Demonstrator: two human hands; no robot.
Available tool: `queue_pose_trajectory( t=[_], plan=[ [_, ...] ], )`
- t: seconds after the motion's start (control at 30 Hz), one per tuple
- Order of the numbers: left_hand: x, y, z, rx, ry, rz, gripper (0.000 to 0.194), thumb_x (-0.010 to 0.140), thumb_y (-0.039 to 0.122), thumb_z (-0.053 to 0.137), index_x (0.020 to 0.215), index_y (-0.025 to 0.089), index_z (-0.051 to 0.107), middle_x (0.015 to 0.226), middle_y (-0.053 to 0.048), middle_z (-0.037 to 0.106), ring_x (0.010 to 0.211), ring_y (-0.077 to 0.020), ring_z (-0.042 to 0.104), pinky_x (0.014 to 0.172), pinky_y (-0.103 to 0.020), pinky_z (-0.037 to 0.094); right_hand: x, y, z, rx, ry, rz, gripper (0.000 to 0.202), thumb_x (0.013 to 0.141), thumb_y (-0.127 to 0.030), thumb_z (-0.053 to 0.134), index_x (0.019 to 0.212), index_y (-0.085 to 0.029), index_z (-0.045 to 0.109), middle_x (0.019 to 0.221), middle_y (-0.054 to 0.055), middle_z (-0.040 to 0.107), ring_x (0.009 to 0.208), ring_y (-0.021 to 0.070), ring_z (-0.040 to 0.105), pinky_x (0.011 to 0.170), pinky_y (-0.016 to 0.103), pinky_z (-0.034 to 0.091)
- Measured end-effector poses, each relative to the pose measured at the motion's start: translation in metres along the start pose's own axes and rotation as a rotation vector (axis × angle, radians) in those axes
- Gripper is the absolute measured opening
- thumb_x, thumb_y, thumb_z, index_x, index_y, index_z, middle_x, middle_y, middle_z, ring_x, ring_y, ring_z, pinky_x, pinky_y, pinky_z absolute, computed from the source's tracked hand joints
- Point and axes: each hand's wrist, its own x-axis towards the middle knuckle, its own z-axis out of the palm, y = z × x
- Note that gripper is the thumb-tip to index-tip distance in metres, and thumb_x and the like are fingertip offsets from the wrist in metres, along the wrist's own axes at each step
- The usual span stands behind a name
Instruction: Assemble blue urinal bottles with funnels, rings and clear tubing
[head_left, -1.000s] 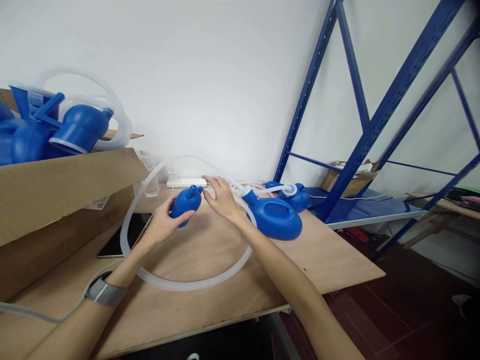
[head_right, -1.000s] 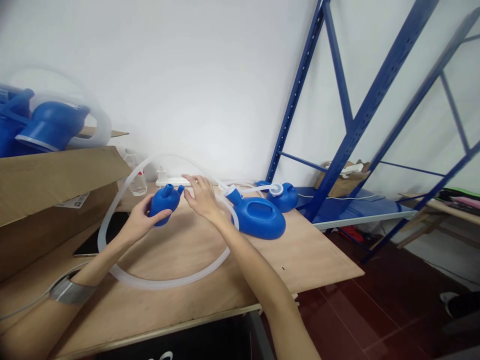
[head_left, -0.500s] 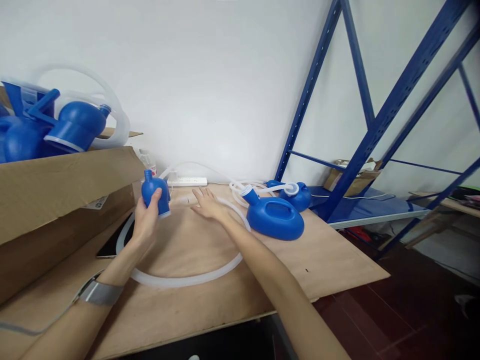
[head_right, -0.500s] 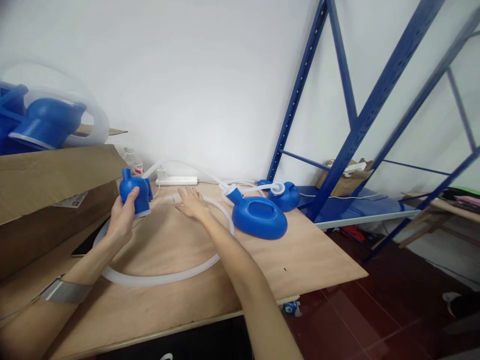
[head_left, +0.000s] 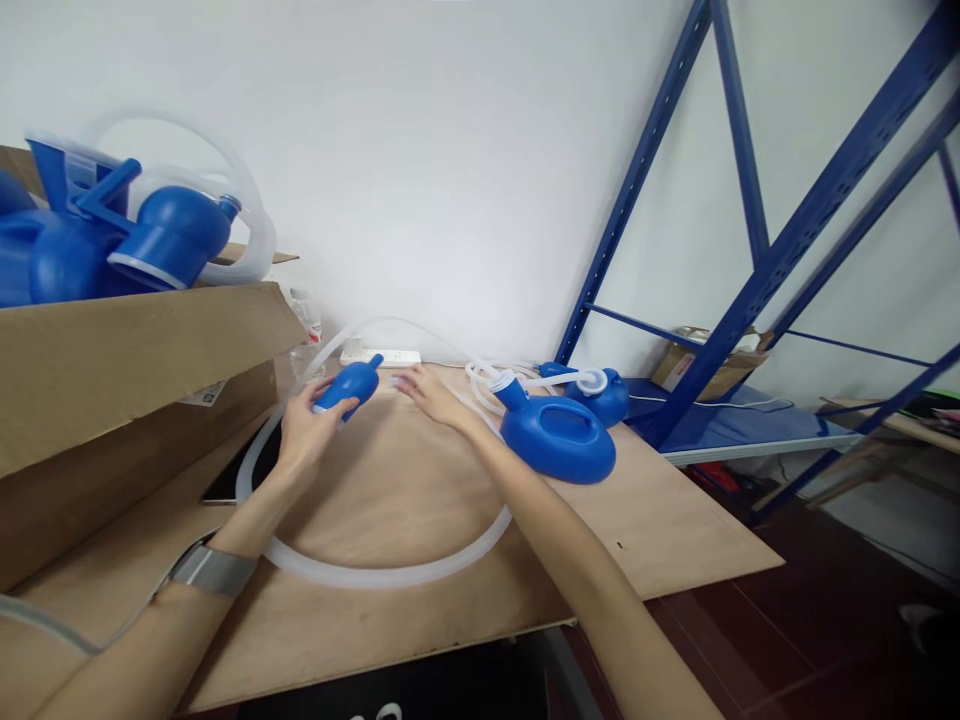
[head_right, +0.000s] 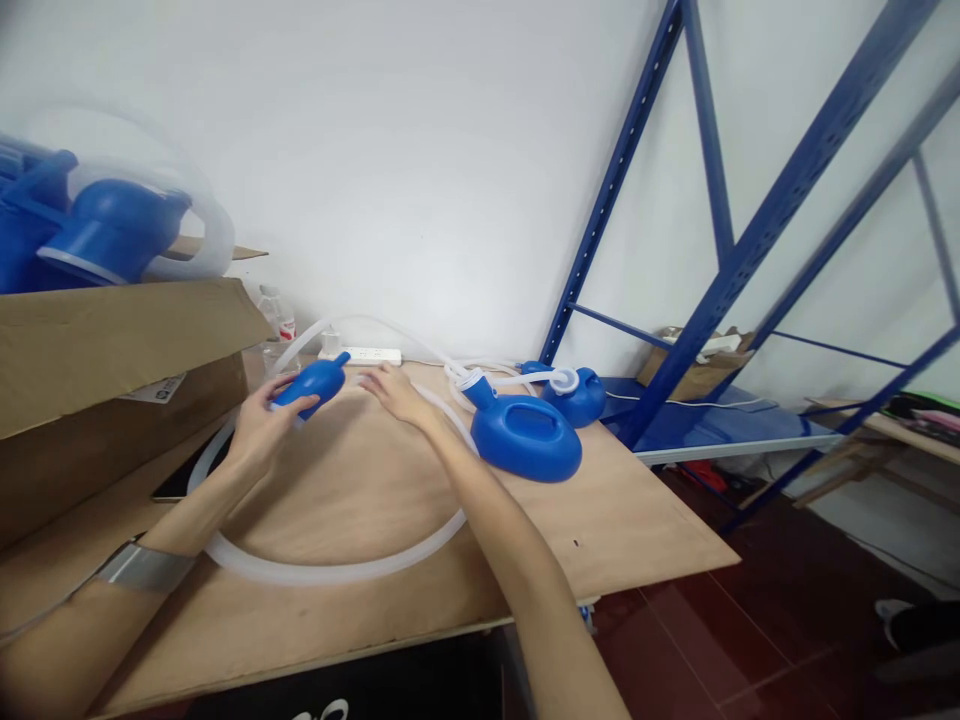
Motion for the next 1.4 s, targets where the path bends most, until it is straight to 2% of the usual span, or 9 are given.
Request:
queue_pose_trajectory(
  t=[0.07, 0.17, 0.23, 0.33, 0.53, 0.9, 1.03, 1.2, 1.4],
  plan=[
    [-0.004, 0.007, 0.001, 0.073, 0.026, 0.083, 0.050, 0.062, 0.048, 0.086, 0.105, 0.024, 0.076, 0.114, -0.011, 0.070, 0.117, -0.0375, 0.064, 0.106, -0.049, 0.050, -0.017, -0.005, -0.018, 0.086, 0.076, -0.043, 0.033, 0.111, -0.035, 0.043, 0.135, -0.023, 0.061, 0.125, 0.008, 0.061, 0.115, 0.0190, 0.060, 0.107, 0.034, 0.046],
    [-0.011, 0.018, 0.002, 0.005, 0.059, 0.142, 0.061, 0.062, 0.053, 0.087, 0.114, 0.023, 0.072, 0.117, -0.010, 0.070, 0.111, -0.0338, 0.065, 0.100, -0.046, 0.053, -0.041, -0.005, -0.032, 0.086, 0.138, -0.025, 0.030, 0.110, -0.034, 0.044, 0.134, -0.024, 0.058, 0.125, 0.008, 0.059, 0.117, 0.0195, 0.058, 0.110, 0.036, 0.044],
    [-0.013, 0.023, 0.001, -0.107, 0.088, 0.159, 0.067, 0.065, 0.053, 0.087, 0.120, 0.022, 0.065, 0.118, -0.008, 0.071, 0.106, -0.0307, 0.066, 0.093, -0.043, 0.055, -0.052, 0.000, -0.032, 0.077, 0.174, 0.019, 0.026, 0.109, -0.031, 0.044, 0.127, -0.023, 0.060, 0.124, 0.008, 0.059, 0.117, 0.0200, 0.057, 0.111, 0.037, 0.044],
    [-0.016, 0.028, -0.002, -0.129, 0.068, 0.258, 0.058, 0.070, 0.053, 0.084, 0.114, 0.022, 0.062, 0.117, -0.005, 0.070, 0.112, -0.0310, 0.065, 0.092, -0.040, 0.054, -0.060, 0.009, -0.024, 0.122, 0.196, 0.093, 0.022, 0.108, -0.030, 0.043, 0.119, -0.021, 0.060, 0.119, 0.009, 0.061, 0.114, 0.0199, 0.059, 0.108, 0.036, 0.046],
    [-0.025, 0.033, -0.004, 0.042, -0.058, 0.336, 0.050, 0.074, 0.057, 0.078, 0.109, 0.023, 0.068, 0.112, -0.005, 0.071, 0.101, -0.0301, 0.067, 0.084, -0.039, 0.054, -0.067, 0.009, -0.006, 0.191, 0.136, 0.074, 0.027, 0.109, -0.035, 0.040, 0.120, -0.020, 0.060, 0.119, 0.009, 0.066, 0.113, 0.0195, 0.063, 0.106, 0.034, 0.047],
    [-0.020, 0.029, -0.010, 0.302, -0.034, 0.425, 0.044, 0.077, 0.062, 0.069, 0.098, 0.025, 0.066, 0.093, -0.004, 0.070, 0.086, -0.0295, 0.066, 0.086, -0.040, 0.051, -0.074, 0.007, 0.001, -0.037, 0.116, -0.002, 0.033, 0.109, -0.038, 0.046, 0.133, -0.020, 0.061, 0.124, 0.011, 0.069, 0.115, 0.0240, 0.064, 0.105, 0.038, 0.048],
    [-0.017, 0.030, -0.014, 0.396, -0.090, 0.492, 0.059, 0.070, 0.065, 0.075, 0.112, 0.027, 0.061, 0.104, -0.007, 0.070, 0.097, -0.0348, 0.068, 0.096, -0.044, 0.050, -0.077, 0.000, -0.002, -0.128, 0.135, 0.102, 0.035, 0.110, -0.040, 0.043, 0.136, -0.025, 0.061, 0.121, 0.011, 0.072, 0.111, 0.0260, 0.068, 0.099, 0.040, 0.051],
    [-0.016, 0.029, -0.018, 0.381, -0.132, 0.543, 0.073, 0.070, 0.067, 0.076, 0.125, 0.025, 0.052, 0.110, -0.010, 0.067, 0.103, -0.0383, 0.068, 0.096, -0.048, 0.050, -0.076, -0.008, -0.003, -0.196, 0.137, 0.158, 0.040, 0.110, -0.044, 0.043, 0.141, -0.023, 0.058, 0.119, 0.013, 0.075, 0.106, 0.0282, 0.071, 0.091, 0.038, 0.052],
    [-0.004, 0.021, -0.021, 0.210, -0.230, 0.546, 0.079, 0.064, 0.052, 0.084, 0.123, 0.024, 0.040, 0.114, -0.010, 0.062, 0.108, -0.0348, 0.065, 0.102, -0.049, 0.049, -0.074, -0.013, -0.003, -0.228, 0.139, 0.164, 0.036, 0.111, -0.041, 0.046, 0.139, -0.023, 0.059, 0.117, 0.011, 0.075, 0.103, 0.0264, 0.072, 0.082, 0.032, 0.051]
  ],
)
